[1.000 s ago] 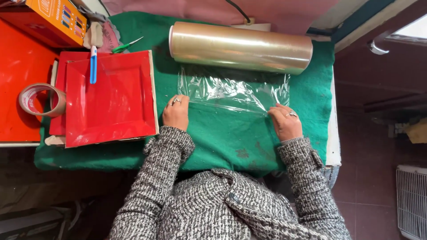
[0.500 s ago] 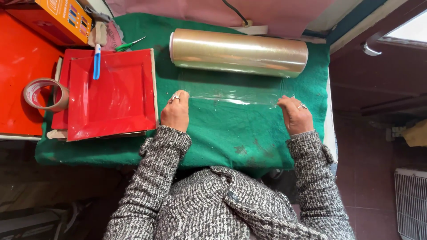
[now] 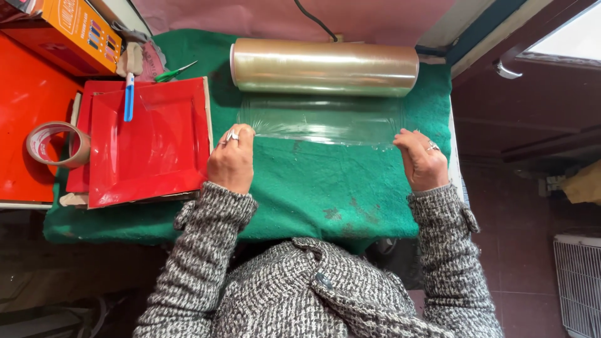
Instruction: The person wraps a stack of red square plates in clear plastic film. They unroll the film, place the plates on it, fold the film over, smooth it, and trim the excess with scissors. The wrapped stack is then placed on the table.
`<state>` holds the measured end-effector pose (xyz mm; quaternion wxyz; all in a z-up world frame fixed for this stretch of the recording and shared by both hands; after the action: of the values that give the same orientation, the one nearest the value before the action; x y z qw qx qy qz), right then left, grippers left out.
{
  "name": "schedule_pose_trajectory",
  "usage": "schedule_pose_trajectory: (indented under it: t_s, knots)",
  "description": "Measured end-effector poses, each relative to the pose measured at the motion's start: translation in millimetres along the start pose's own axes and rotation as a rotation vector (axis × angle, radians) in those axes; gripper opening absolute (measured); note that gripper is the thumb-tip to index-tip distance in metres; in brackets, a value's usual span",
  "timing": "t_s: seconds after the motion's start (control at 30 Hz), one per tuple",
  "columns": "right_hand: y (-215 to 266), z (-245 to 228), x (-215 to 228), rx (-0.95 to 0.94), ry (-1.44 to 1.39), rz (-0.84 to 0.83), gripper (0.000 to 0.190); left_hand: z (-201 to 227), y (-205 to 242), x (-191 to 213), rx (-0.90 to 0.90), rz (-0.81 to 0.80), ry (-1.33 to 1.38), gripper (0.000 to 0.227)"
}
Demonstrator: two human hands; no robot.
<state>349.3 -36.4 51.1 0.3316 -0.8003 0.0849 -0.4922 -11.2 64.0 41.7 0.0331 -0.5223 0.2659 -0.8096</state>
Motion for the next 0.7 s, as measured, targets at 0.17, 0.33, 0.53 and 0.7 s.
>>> schedule_pose_trajectory:
  t_s: [0.17,0.33,0.53,0.7]
  knots:
    - [14,-12,6,0.006,-0.006,-0.026,0.01,4,15,16,-0.067,0.018,-0.027,0.012]
    - [26,-28,14,0.042,0.002,-0.078,0.011,10,28,41,-0.131,0.049,-0.071,0.013]
    - [35,-47,26,0.05,-0.004,-0.117,0.017,11,45,60,-0.125,-0.029,-0.097,0.016]
    - [49,-61,17,0.115,0.028,-0.267,0.02,-3,71,51,-0.215,-0.073,-0.132,0.014]
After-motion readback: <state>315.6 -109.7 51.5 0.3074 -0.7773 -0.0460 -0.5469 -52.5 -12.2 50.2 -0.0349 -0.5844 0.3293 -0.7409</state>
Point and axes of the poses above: each hand's wrist, its own y-axis away from the middle knuckle, its own x-axis out of the back of the hand, z = x × y, the point moved 3 cm from there along -y, towards the middle knuckle, and after that the axes turned 8 degrees about x, right-handed, at the moved point
